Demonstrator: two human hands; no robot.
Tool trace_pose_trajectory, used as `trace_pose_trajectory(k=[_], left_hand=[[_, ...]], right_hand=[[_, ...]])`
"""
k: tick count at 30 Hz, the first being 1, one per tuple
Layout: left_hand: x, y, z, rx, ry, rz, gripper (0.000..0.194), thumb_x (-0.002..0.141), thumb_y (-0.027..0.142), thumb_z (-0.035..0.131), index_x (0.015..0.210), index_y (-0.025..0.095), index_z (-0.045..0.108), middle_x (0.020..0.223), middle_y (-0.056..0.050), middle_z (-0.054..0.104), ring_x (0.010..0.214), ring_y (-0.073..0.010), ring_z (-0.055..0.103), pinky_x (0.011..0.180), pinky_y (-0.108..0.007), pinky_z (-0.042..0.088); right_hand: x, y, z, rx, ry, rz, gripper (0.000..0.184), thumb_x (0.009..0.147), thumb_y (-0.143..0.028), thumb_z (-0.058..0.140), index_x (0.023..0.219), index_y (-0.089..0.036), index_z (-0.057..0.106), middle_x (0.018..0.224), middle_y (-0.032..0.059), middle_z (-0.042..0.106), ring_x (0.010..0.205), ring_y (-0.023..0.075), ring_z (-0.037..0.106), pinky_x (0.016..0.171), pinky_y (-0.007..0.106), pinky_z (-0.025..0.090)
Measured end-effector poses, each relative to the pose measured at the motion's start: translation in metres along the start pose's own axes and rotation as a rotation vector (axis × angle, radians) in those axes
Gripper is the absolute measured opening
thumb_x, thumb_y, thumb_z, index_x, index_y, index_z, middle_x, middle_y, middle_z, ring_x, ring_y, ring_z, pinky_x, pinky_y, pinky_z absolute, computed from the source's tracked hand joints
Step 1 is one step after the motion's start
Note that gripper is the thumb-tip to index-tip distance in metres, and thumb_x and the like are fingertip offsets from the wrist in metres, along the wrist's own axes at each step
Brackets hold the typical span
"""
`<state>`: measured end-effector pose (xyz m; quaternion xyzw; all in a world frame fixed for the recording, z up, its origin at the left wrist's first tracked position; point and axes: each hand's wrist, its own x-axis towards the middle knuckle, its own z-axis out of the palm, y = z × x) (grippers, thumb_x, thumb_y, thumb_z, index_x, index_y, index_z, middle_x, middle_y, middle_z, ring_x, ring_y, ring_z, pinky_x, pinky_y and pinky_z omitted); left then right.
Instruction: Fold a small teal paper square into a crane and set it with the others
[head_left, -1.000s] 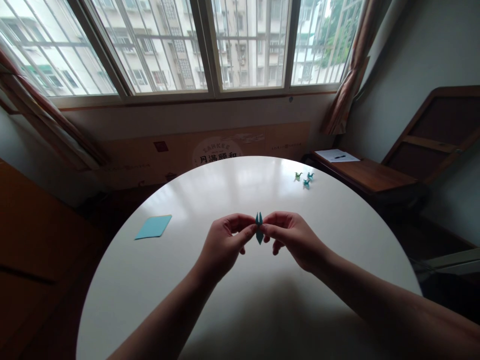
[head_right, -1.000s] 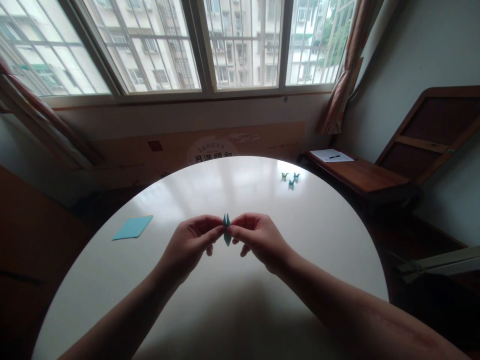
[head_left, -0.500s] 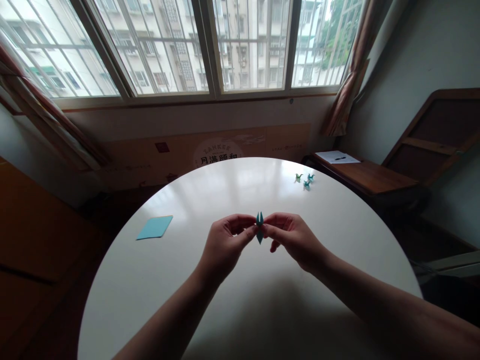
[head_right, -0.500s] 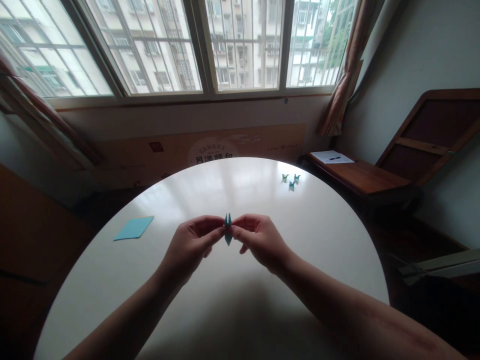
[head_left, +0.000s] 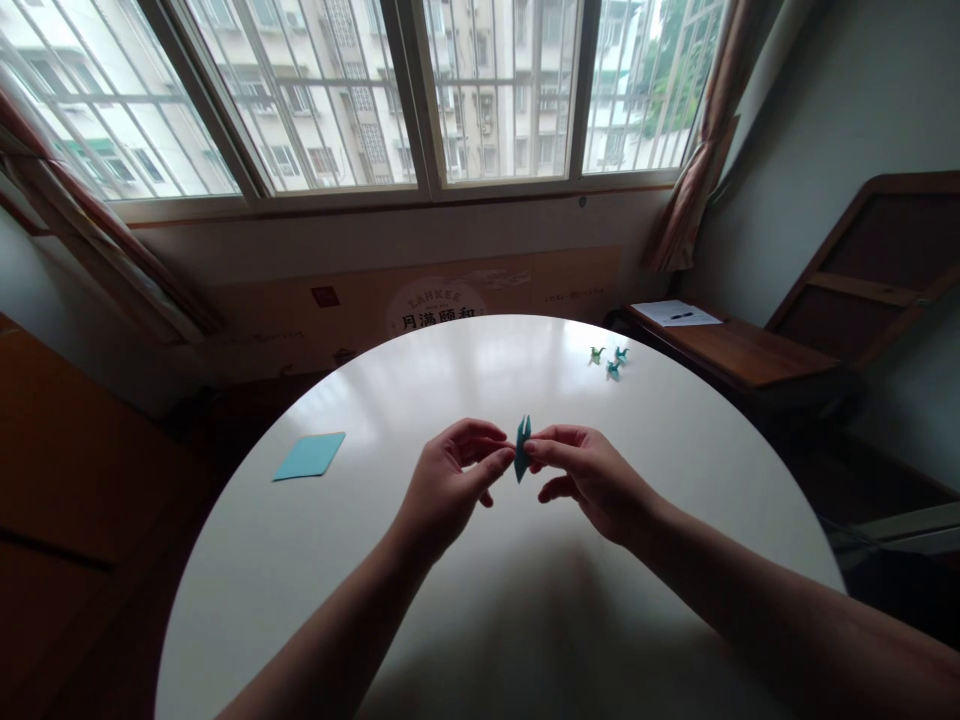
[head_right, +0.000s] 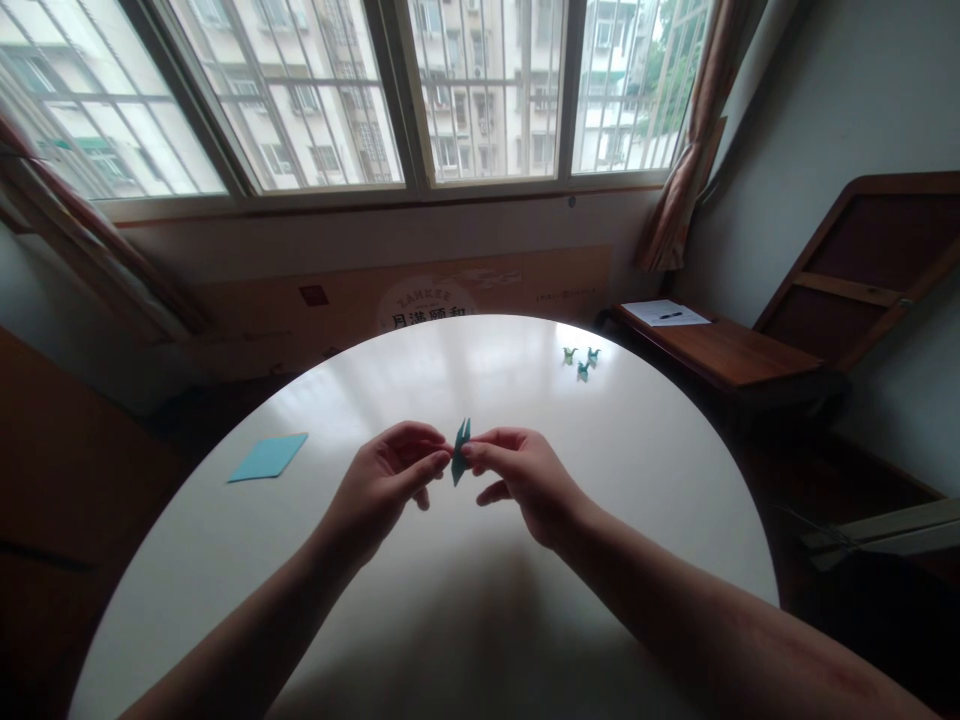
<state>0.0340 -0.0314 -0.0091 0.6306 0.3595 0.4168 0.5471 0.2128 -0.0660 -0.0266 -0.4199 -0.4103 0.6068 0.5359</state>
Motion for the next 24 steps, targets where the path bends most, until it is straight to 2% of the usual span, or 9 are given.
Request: trace_pose_trajectory(k=[7, 11, 15, 19, 24], left_hand=[[0.000, -0.003, 0.000, 0.038, 0.002, 0.051, 0.018, 0.078, 0.026, 0.077, 0.079, 0.015, 0.062, 0.069, 0.000, 0.064, 0.059, -0.0115, 0.056, 0.041, -0.017, 0.046], [0.002, -0.005, -0.001, 0.029, 0.024, 0.066, 0.015, 0.078, 0.025, 0.075, 0.078, 0.015, 0.065, 0.071, -0.001, 0.066, 0.058, -0.0116, 0.056, 0.041, -0.018, 0.046], [0.001, -0.003, -0.003, 0.125, 0.038, 0.087, 0.009, 0.080, 0.023, 0.070, 0.083, 0.015, 0.072, 0.072, -0.003, 0.069, 0.059, -0.0131, 0.057, 0.042, -0.019, 0.047], [-0.001, 0.002, -0.001, 0.196, 0.059, 0.097, 0.010, 0.078, 0.021, 0.070, 0.084, 0.015, 0.075, 0.068, -0.003, 0.067, 0.059, -0.0138, 0.056, 0.042, -0.020, 0.046], [-0.004, 0.007, 0.002, 0.126, 0.017, 0.042, 0.018, 0.076, 0.023, 0.069, 0.090, 0.014, 0.078, 0.071, -0.005, 0.068, 0.057, -0.0134, 0.055, 0.042, -0.020, 0.047]], right_hand=[[0.000, 0.004, 0.000, -0.036, -0.051, -0.062, 0.024, 0.074, -0.039, 0.083, 0.084, -0.017, 0.078, 0.083, 0.0067, 0.071, 0.075, 0.0167, 0.062, 0.058, 0.025, 0.050], [0.000, 0.002, 0.001, -0.056, -0.080, -0.092, 0.025, 0.076, -0.038, 0.081, 0.091, -0.018, 0.080, 0.084, 0.0074, 0.072, 0.078, 0.0178, 0.062, 0.056, 0.024, 0.051], [0.000, 0.000, 0.002, -0.062, -0.090, -0.105, 0.025, 0.078, -0.035, 0.078, 0.098, -0.019, 0.080, 0.086, 0.0085, 0.072, 0.081, 0.0188, 0.061, 0.054, 0.024, 0.053], [0.001, 0.004, 0.002, -0.083, -0.065, -0.147, 0.024, 0.076, -0.031, 0.080, 0.096, -0.019, 0.080, 0.083, 0.0077, 0.073, 0.078, 0.0191, 0.064, 0.053, 0.024, 0.053], [0.002, 0.005, 0.002, -0.138, -0.045, -0.226, 0.028, 0.071, -0.039, 0.085, 0.085, -0.017, 0.077, 0.082, 0.0071, 0.073, 0.073, 0.0184, 0.065, 0.052, 0.025, 0.052]])
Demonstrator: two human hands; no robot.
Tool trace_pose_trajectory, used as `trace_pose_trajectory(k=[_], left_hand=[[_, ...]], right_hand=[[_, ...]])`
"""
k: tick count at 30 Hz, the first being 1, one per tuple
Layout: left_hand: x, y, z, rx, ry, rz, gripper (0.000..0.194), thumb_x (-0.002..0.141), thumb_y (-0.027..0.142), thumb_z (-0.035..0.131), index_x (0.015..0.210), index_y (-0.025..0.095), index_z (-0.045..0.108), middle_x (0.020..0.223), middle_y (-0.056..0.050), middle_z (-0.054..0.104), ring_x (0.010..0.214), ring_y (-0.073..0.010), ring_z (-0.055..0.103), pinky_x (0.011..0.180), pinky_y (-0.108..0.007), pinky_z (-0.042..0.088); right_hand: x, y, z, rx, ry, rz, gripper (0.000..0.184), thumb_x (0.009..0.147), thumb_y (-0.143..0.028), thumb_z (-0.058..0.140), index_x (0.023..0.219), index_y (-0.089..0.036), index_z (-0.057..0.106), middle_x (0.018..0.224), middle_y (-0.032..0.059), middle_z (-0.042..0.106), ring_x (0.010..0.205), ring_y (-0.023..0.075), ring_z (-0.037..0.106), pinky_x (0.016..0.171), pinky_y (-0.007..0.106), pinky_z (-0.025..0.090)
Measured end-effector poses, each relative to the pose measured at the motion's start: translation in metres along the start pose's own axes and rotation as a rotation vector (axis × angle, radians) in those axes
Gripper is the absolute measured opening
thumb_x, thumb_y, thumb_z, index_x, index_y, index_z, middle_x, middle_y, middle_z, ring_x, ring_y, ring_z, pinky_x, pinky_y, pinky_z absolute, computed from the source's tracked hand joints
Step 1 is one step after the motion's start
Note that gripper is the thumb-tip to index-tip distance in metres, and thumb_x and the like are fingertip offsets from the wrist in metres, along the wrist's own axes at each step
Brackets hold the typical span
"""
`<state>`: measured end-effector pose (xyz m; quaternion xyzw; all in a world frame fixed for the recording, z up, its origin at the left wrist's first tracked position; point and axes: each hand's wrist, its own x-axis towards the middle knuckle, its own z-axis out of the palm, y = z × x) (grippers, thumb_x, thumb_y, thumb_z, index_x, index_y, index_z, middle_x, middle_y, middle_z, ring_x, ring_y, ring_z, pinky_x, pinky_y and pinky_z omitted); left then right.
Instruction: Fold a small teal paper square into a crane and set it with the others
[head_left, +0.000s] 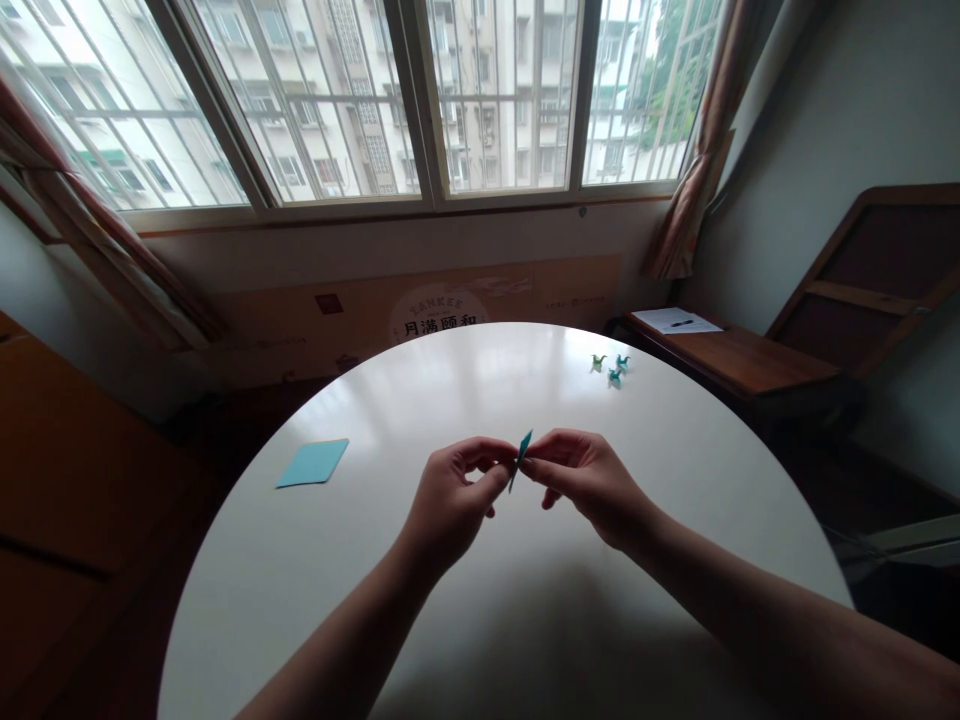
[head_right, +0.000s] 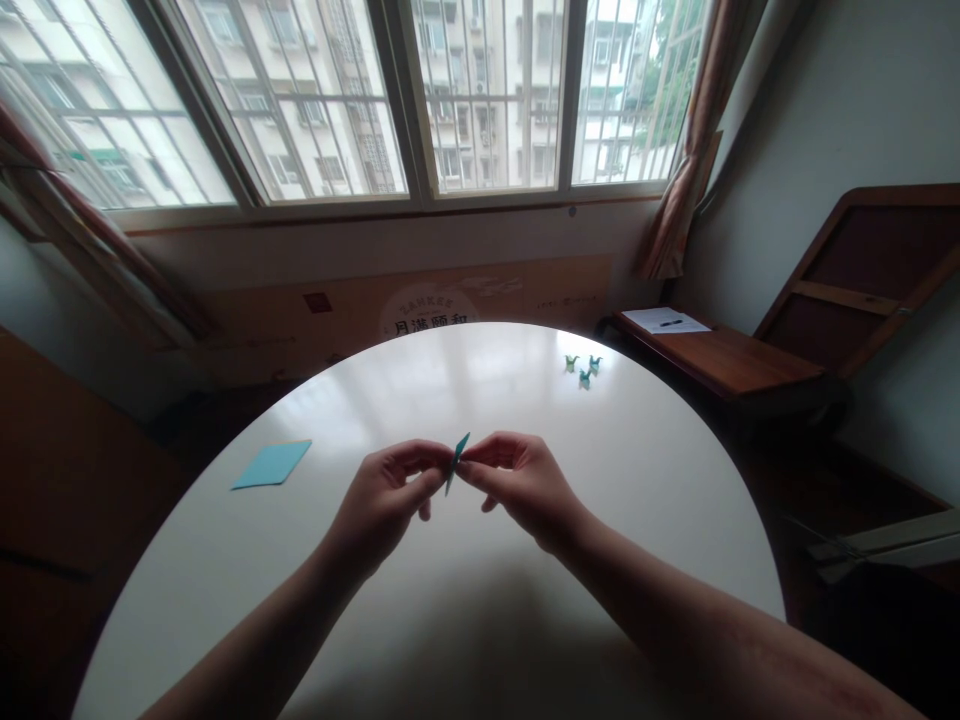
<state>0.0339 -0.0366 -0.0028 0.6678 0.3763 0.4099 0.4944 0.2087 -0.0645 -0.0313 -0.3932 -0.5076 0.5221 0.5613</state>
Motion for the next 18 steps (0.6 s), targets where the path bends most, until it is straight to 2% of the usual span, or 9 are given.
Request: trace_pose_trajectory(k=[7, 12, 18], left_hand=[[0.0002, 0.0028, 0.0011, -0.152, -0.071, -0.046, 0.024, 0.077, 0.034, 0.076, 0.090, 0.014, 0.077, 0.071, -0.005, 0.068, 0.063, -0.0150, 0.057, 0.043, -0.019, 0.045], [0.0028, 0.0004, 0.0020, -0.192, -0.015, -0.143, 0.029, 0.071, 0.039, 0.081, 0.081, 0.012, 0.077, 0.065, -0.005, 0.065, 0.060, -0.0140, 0.055, 0.043, -0.019, 0.042], [0.0039, -0.0018, 0.0024, -0.208, 0.065, -0.186, 0.028, 0.069, 0.038, 0.082, 0.079, 0.013, 0.074, 0.065, -0.003, 0.065, 0.057, -0.0117, 0.053, 0.043, -0.019, 0.040]], right_hand=[[-0.0007, -0.0023, 0.0006, -0.129, 0.084, -0.142, 0.028, 0.072, -0.040, 0.085, 0.082, -0.019, 0.071, 0.082, 0.0050, 0.070, 0.079, 0.0199, 0.065, 0.059, 0.028, 0.055], [-0.0017, -0.0013, 0.0030, -0.180, 0.085, -0.191, 0.027, 0.072, -0.040, 0.085, 0.080, -0.019, 0.070, 0.081, 0.0051, 0.070, 0.080, 0.0214, 0.067, 0.060, 0.029, 0.055], [-0.0017, -0.0002, 0.0038, -0.172, 0.060, -0.232, 0.020, 0.075, -0.038, 0.083, 0.084, -0.021, 0.077, 0.085, 0.0063, 0.073, 0.080, 0.0224, 0.069, 0.062, 0.032, 0.058]])
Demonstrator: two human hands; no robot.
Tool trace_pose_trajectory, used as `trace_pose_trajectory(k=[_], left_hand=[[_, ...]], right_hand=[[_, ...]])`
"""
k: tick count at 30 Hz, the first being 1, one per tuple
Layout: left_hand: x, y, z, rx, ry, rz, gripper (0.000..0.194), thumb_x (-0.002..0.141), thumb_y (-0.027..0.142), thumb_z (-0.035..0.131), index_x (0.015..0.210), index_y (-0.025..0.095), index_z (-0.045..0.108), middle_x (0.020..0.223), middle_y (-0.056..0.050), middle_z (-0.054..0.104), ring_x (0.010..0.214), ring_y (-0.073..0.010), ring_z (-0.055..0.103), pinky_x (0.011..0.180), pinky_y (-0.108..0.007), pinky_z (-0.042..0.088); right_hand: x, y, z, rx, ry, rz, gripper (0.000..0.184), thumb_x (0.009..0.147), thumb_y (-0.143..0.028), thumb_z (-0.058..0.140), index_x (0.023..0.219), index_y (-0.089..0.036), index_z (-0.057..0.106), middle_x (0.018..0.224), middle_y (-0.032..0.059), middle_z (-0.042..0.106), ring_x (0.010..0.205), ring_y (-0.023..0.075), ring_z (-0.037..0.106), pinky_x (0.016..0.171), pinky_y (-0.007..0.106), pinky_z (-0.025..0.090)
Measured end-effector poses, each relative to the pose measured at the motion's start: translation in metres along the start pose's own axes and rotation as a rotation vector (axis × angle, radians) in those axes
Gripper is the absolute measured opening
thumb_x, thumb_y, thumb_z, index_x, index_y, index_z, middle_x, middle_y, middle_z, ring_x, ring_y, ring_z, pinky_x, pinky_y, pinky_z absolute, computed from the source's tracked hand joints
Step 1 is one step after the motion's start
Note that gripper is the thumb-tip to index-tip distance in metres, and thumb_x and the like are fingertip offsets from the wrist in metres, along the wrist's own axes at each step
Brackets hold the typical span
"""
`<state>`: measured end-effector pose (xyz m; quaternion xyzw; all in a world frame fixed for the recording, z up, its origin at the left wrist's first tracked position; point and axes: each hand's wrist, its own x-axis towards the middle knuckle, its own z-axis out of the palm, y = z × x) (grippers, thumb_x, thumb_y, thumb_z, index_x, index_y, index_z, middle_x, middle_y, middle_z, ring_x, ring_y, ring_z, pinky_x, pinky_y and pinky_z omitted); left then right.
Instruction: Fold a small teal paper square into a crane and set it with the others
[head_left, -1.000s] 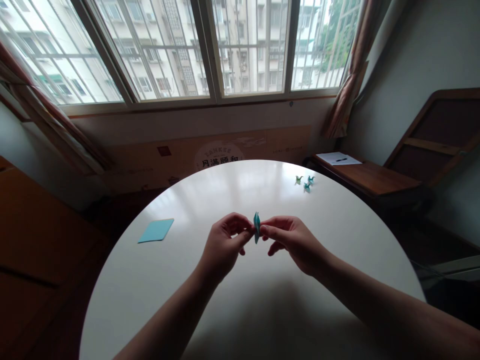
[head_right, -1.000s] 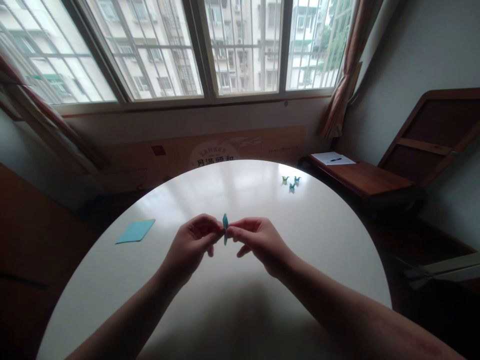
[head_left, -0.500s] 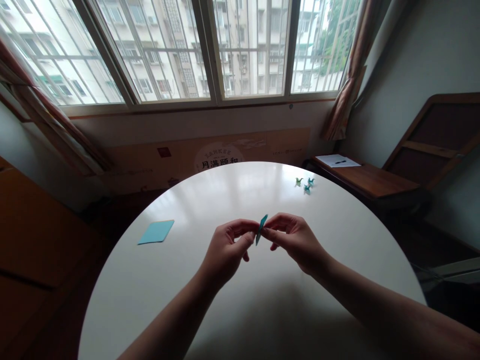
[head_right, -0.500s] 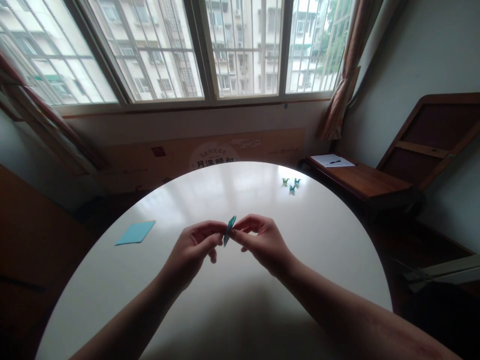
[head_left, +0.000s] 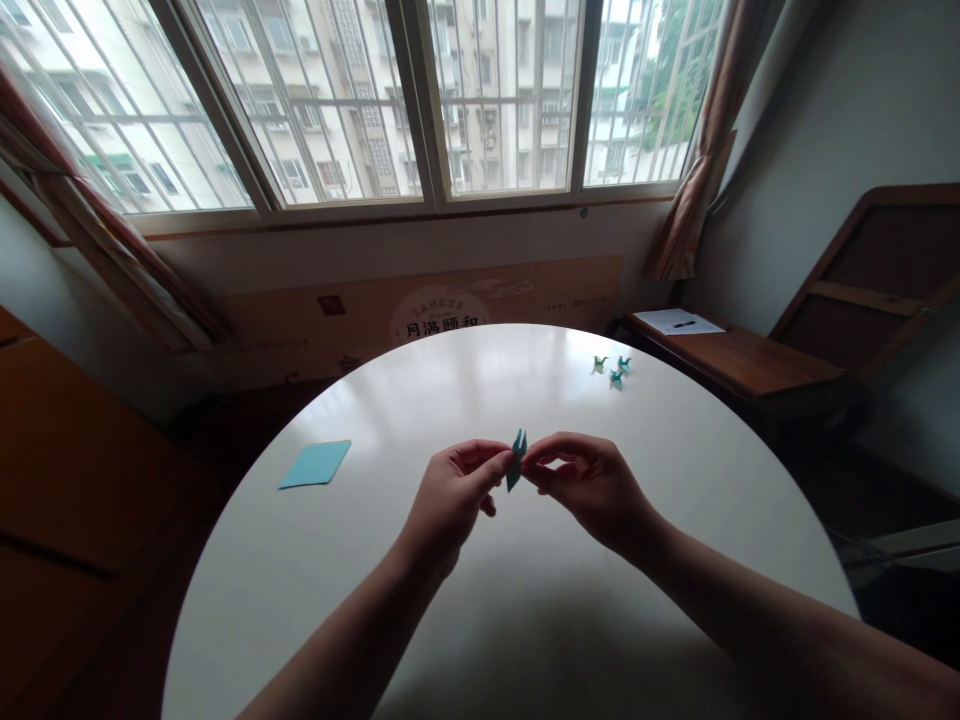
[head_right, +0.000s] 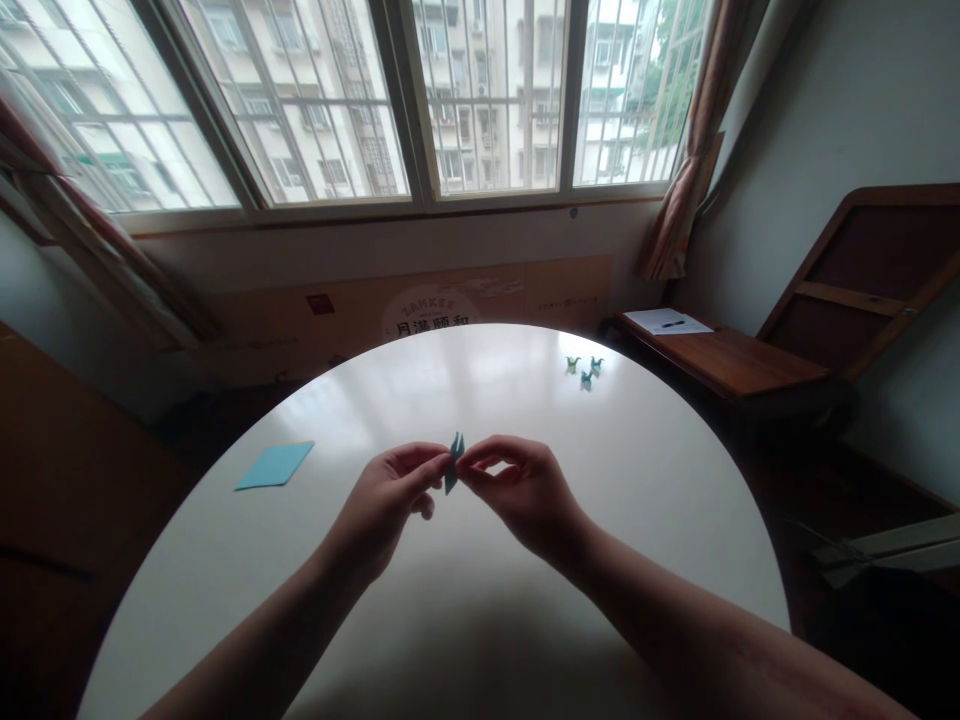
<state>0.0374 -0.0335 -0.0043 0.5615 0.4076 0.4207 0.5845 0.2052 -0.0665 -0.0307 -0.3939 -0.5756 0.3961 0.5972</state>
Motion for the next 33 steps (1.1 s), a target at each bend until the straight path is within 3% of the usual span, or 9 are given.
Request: trace_pose_trajectory(k=[5, 12, 27, 33], left_hand=[[-0.001, -0.002, 0.001, -0.030, 0.034, 0.058, 0.026, 0.068, 0.032, 0.083, 0.082, 0.016, 0.068, 0.058, 0.001, 0.062, 0.052, -0.0114, 0.052, 0.040, -0.018, 0.041], [0.001, -0.001, -0.003, -0.004, -0.054, 0.111, 0.009, 0.071, 0.019, 0.075, 0.079, 0.015, 0.075, 0.063, -0.001, 0.067, 0.055, -0.0120, 0.056, 0.040, -0.018, 0.044], [0.003, 0.004, -0.010, -0.049, -0.112, 0.109, 0.017, 0.071, 0.023, 0.080, 0.085, 0.015, 0.081, 0.066, -0.005, 0.070, 0.057, -0.0124, 0.056, 0.041, -0.018, 0.044], [0.004, 0.001, -0.013, 0.000, -0.133, 0.171, 0.015, 0.073, 0.021, 0.077, 0.086, 0.014, 0.079, 0.067, -0.004, 0.071, 0.058, -0.0128, 0.057, 0.042, -0.018, 0.045]], right_hand=[[0.001, 0.001, -0.002, 0.029, -0.053, 0.107, 0.019, 0.079, -0.036, 0.079, 0.092, -0.021, 0.080, 0.087, 0.0072, 0.075, 0.082, 0.0226, 0.069, 0.058, 0.030, 0.057], [0.002, 0.003, -0.005, 0.162, -0.039, 0.217, 0.019, 0.079, -0.028, 0.077, 0.096, -0.021, 0.081, 0.084, 0.0068, 0.074, 0.079, 0.0208, 0.068, 0.059, 0.029, 0.058], [0.004, 0.002, -0.007, 0.221, -0.105, 0.145, 0.021, 0.077, -0.030, 0.083, 0.096, -0.021, 0.081, 0.090, 0.0081, 0.076, 0.079, 0.0182, 0.067, 0.058, 0.024, 0.058], [0.004, 0.002, -0.008, 0.220, -0.120, 0.137, 0.020, 0.078, -0.030, 0.083, 0.097, -0.021, 0.080, 0.091, 0.0076, 0.076, 0.080, 0.0179, 0.067, 0.059, 0.023, 0.059]])
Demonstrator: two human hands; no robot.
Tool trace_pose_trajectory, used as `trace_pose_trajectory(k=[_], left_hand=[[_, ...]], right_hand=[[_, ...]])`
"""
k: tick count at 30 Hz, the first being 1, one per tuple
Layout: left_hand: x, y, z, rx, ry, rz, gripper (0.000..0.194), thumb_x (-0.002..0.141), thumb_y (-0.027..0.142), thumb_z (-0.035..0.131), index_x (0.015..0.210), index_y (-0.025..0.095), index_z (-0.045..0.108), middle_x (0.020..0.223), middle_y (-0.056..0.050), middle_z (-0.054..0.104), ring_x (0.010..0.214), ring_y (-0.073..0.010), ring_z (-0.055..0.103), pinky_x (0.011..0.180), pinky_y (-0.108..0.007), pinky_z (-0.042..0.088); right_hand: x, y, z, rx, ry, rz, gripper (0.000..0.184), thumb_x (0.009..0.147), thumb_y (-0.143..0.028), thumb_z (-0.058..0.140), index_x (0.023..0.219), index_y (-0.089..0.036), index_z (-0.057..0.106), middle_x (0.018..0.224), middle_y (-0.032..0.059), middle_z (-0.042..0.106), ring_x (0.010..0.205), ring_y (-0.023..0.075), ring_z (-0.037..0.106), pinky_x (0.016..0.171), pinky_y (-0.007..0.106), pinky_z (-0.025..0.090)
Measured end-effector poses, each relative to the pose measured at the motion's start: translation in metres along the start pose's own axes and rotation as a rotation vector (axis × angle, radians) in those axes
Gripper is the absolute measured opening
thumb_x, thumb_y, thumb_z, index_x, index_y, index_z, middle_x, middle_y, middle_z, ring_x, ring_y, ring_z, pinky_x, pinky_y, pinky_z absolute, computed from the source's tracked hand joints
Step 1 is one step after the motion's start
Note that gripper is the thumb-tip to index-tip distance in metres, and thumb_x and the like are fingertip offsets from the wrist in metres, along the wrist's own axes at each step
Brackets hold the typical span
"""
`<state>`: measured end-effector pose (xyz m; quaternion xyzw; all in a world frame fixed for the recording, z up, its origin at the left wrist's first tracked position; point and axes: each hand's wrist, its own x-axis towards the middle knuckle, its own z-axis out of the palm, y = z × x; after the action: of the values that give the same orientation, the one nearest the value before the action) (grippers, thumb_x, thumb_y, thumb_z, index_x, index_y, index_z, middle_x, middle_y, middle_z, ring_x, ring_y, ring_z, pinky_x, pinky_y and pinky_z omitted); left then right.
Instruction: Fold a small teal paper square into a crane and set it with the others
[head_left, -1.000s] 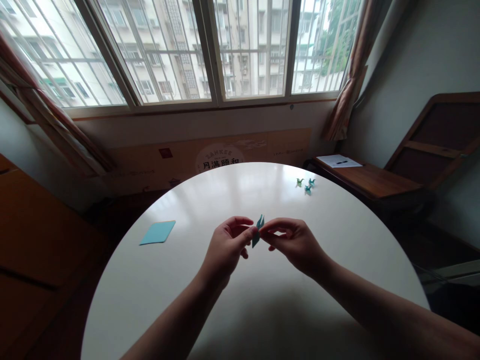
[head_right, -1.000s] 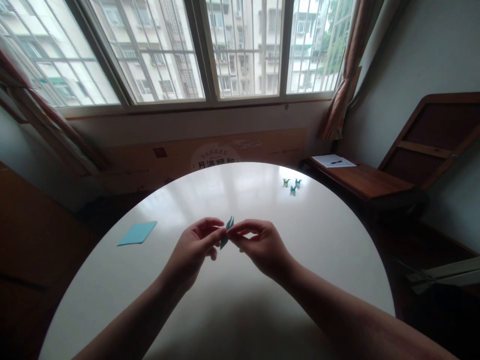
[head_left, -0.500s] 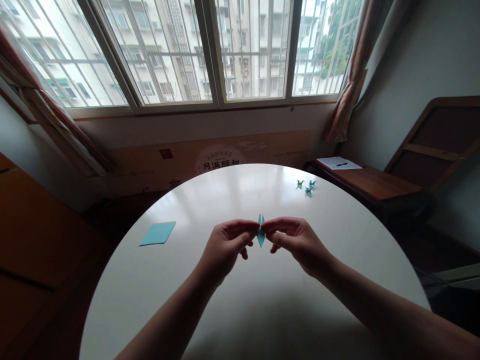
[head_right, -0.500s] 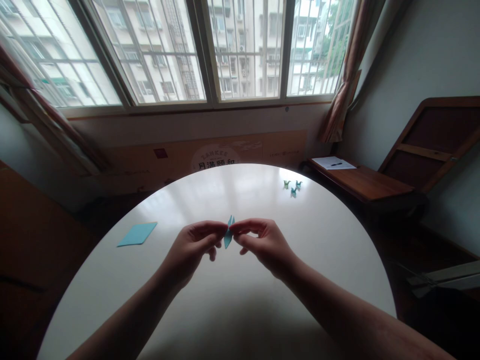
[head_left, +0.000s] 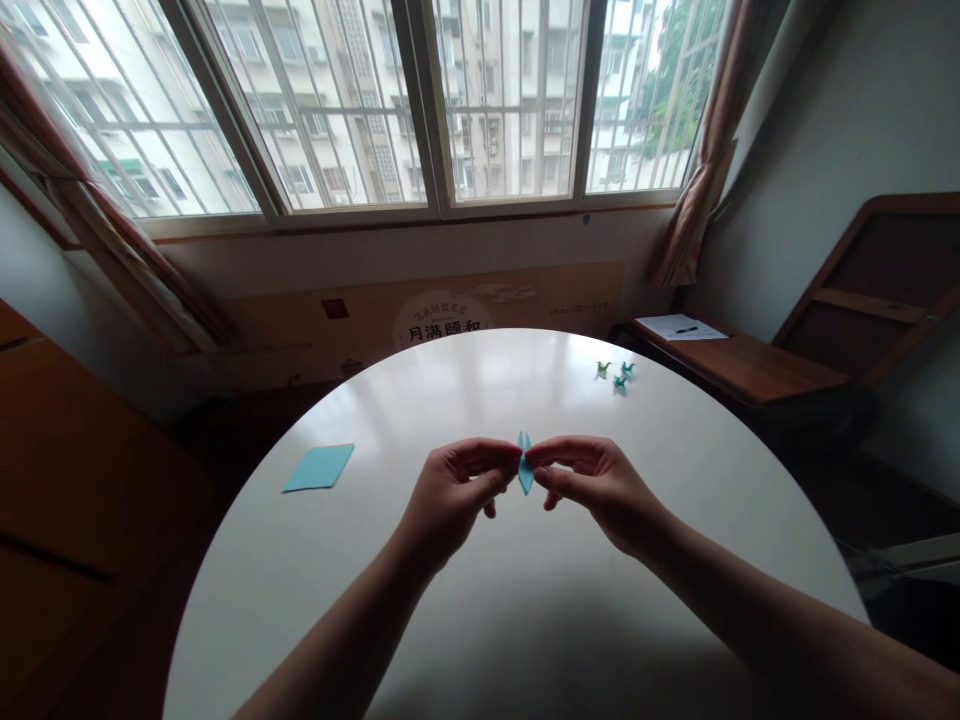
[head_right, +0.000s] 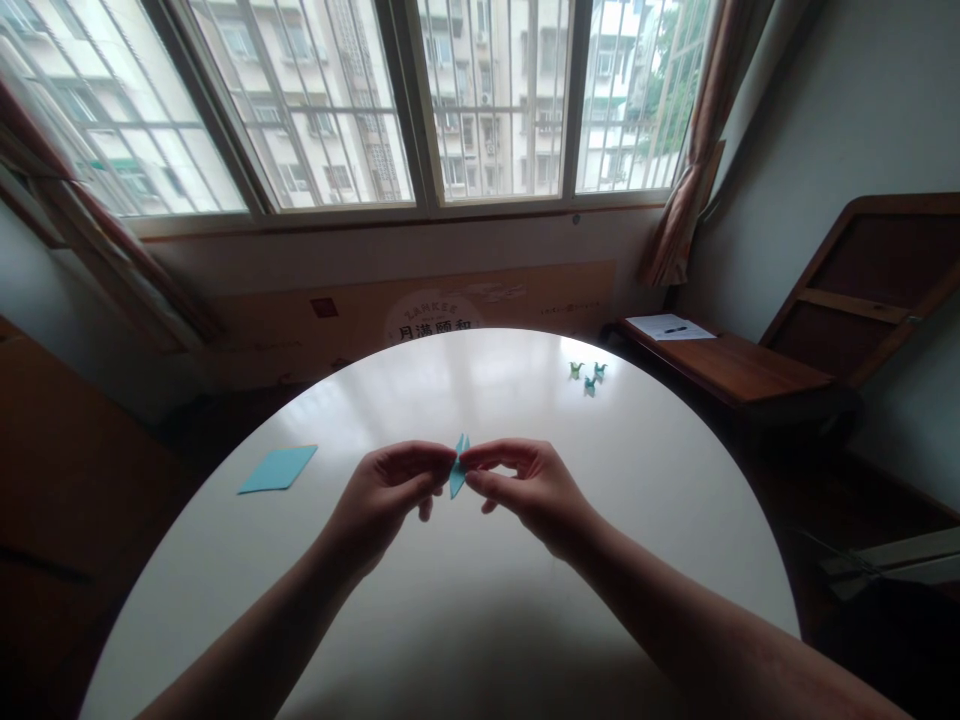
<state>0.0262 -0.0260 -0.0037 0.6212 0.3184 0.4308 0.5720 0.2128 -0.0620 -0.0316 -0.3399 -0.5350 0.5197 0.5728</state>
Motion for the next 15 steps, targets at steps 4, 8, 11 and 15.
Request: trace_pose_trajectory(k=[4, 8, 11, 15], left_hand=[[-0.0009, -0.0010, -0.0028, 0.116, -0.018, 0.038, 0.016, 0.077, 0.018, 0.072, 0.092, 0.015, 0.078, 0.075, -0.004, 0.072, 0.061, -0.0125, 0.058, 0.046, -0.019, 0.047], [-0.0017, 0.0010, -0.0022, 0.189, -0.015, 0.051, 0.017, 0.078, 0.017, 0.069, 0.093, 0.014, 0.076, 0.078, -0.005, 0.072, 0.065, -0.0141, 0.060, 0.046, -0.019, 0.047], [-0.0018, 0.0024, -0.0013, 0.219, -0.013, 0.066, 0.014, 0.077, 0.015, 0.068, 0.089, 0.014, 0.074, 0.077, -0.004, 0.070, 0.067, -0.0150, 0.060, 0.046, -0.019, 0.048], [-0.0015, 0.0012, -0.0020, 0.204, -0.038, 0.059, 0.012, 0.077, 0.015, 0.065, 0.087, 0.015, 0.072, 0.079, -0.004, 0.070, 0.070, -0.0159, 0.061, 0.047, -0.019, 0.049]], right_hand=[[0.0001, 0.0015, -0.0012, -0.009, -0.015, -0.005, 0.021, 0.079, -0.029, 0.082, 0.098, -0.022, 0.080, 0.092, 0.0075, 0.075, 0.081, 0.0177, 0.067, 0.060, 0.023, 0.059], [0.0007, 0.0025, -0.0015, -0.016, -0.012, -0.008, 0.023, 0.079, -0.029, 0.082, 0.100, -0.022, 0.080, 0.091, 0.0073, 0.075, 0.081, 0.0179, 0.067, 0.058, 0.023, 0.058], [0.0005, 0.0017, -0.0012, -0.054, -0.023, -0.025, 0.025, 0.080, -0.028, 0.081, 0.104, -0.023, 0.079, 0.092, 0.0063, 0.074, 0.080, 0.0171, 0.067, 0.058, 0.023, 0.059], [-0.0005, -0.0005, -0.0003, -0.151, -0.023, -0.053, 0.026, 0.081, -0.027, 0.079, 0.106, -0.024, 0.079, 0.091, 0.0053, 0.073, 0.079, 0.0168, 0.067, 0.055, 0.022, 0.059]])
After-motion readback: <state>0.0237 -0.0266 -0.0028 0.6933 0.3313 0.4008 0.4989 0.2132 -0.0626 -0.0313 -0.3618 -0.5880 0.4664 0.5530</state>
